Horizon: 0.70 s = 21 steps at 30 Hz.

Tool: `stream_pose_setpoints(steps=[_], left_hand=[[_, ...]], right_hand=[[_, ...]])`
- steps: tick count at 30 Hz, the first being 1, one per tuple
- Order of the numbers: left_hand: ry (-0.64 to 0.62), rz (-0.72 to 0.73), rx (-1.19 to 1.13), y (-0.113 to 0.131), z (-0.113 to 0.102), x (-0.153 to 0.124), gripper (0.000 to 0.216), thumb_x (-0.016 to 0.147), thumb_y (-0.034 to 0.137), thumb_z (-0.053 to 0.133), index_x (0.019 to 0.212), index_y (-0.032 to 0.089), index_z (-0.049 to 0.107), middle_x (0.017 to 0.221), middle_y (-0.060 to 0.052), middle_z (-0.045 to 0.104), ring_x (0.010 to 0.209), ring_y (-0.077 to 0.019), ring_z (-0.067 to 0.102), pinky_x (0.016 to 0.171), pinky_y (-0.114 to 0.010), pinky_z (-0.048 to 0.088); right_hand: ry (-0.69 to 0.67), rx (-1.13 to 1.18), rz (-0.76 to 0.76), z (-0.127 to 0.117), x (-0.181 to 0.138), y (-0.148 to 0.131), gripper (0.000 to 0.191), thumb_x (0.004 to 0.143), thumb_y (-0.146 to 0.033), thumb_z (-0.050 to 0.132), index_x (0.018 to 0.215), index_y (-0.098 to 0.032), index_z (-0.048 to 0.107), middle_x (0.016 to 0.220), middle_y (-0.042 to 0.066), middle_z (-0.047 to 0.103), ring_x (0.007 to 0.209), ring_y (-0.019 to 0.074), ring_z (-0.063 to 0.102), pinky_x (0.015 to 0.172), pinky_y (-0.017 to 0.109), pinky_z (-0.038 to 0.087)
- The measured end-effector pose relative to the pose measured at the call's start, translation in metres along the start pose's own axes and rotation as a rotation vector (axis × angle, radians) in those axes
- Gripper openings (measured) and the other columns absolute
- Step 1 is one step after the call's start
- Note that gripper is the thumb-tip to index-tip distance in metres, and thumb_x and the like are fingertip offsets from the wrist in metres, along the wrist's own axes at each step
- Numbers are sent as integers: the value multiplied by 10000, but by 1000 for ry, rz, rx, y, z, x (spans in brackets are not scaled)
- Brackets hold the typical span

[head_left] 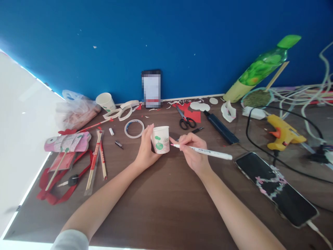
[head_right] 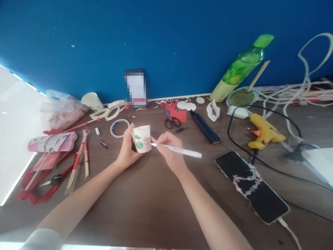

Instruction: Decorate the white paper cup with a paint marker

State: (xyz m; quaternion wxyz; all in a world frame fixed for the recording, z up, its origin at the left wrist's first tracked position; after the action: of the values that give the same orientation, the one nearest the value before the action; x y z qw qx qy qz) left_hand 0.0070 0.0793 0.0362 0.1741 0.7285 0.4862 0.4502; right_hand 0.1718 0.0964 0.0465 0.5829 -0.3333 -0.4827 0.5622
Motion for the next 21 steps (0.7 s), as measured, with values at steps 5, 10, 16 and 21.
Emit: stream_pose_setpoints(steps=[5,10,16,21], left_hand=[[-30,-55,-49,-4,3,-1,976,746,364,755,1473,250,114,1530,-207,263,1379,-339,414,1126,-533,358],[-3,-12,-48,0,2,-1,912,747,378,751,1444,244,177,1488,-208,328,1363,-343,431,1121,-545,351],[27,42,5,7,-2,1,829,764,400,731,1410,250,233,1426,-183,381,1356,-334,420,1101,-525,379],[47,62,67,13,-4,2,797,773,410,726,1395,259,252,1381,-172,396,1351,-326,406,1086,-516,394]], right_hand=[[60,-93,-7,-4,-2,-4,179,744,-332,709,672,-233,578,558,-59,550,543,108,524,892,436,559],[90,-340,43,-4,-4,-9,233,767,-352,705,628,-216,577,536,-17,624,512,133,586,649,326,566],[50,-389,-14,7,-9,-15,289,773,-370,707,574,-226,553,538,-11,624,580,180,667,745,379,579],[45,-390,-25,8,-9,-8,276,758,-390,720,607,-231,552,547,-14,622,628,212,701,750,394,582]])
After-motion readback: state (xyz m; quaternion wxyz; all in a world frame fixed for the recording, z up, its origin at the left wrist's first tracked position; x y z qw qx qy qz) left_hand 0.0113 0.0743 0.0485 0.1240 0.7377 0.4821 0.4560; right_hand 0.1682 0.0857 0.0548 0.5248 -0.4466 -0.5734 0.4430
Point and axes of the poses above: each hand's wrist, its own x-axis towards the middle knuckle, its own z-axis out of the palm, y = z × x, the point moved 9 cm from there along x, towards the middle knuckle
